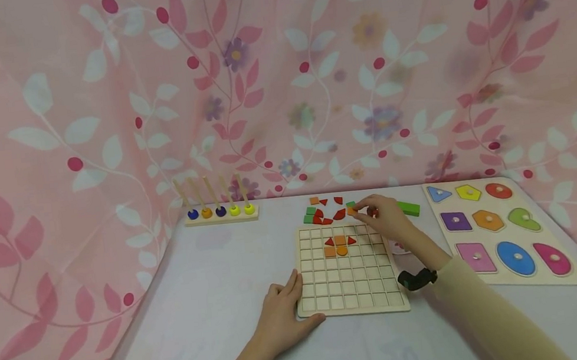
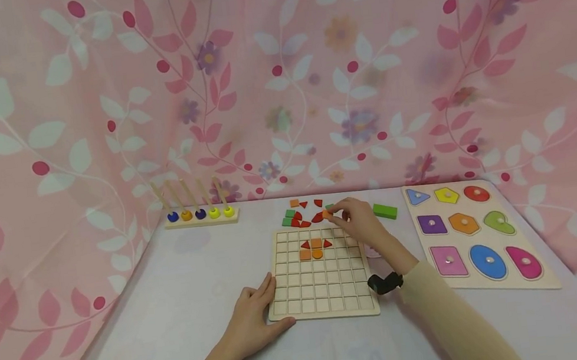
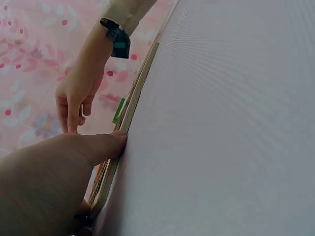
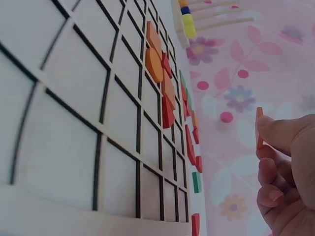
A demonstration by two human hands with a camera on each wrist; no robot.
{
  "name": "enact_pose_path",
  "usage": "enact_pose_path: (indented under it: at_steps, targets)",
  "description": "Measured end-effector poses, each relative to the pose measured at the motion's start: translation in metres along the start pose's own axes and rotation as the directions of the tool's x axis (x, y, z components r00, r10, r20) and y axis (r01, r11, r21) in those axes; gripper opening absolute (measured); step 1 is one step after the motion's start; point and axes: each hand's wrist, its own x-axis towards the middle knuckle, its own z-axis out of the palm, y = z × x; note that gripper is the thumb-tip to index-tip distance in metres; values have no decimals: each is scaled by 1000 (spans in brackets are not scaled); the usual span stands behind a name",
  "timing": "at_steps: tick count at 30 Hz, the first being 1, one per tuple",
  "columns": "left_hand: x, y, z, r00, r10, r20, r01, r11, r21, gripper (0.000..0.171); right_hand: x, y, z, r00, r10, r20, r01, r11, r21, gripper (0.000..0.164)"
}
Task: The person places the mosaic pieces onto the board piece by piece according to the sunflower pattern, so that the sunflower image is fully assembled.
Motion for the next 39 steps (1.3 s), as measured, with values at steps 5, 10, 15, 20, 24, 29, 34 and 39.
enact_pose_path:
  at_steps: [5,10,15,20,24,29,34,39]
  targets:
    - [0,-1,1,1000,-5,2,5,1000,-1,105,-15,-3,-2,1000,30,-6,-30,1000,-6,18]
    - [-2,-3,0,1000,-25,16,25,1000,3,106,-31,-7,4,998,55,7,-55,998,30,17]
    - [-3,-4,-1,999,-29,14,29,1000,6,106,-44,-16,13,998,56,-2,-56,995,87,16]
    - [-2,-5,-2,1000,-26,9,26,1000,3,105,-52,-15,23,997,76,35,-79,991,109,16]
    - [-3,-4,-2,1000,-25,9,25,1000,0,106,-57,-7,29,991,107,81,-117,986,118,14]
    - [-3,-4,0,999,-30,15,30,1000,-1,106,-64,2,34,988,120,94,-131,984,119,11]
    - [-2,-2,2,999,-27,23,27,1000,-10,106,-68,5,37,995,85,55,-90,991,97,9]
    - [1,-1,1,999,-25,24,25,1000,0,105,-67,7,38,999,29,22,-31,998,63,11]
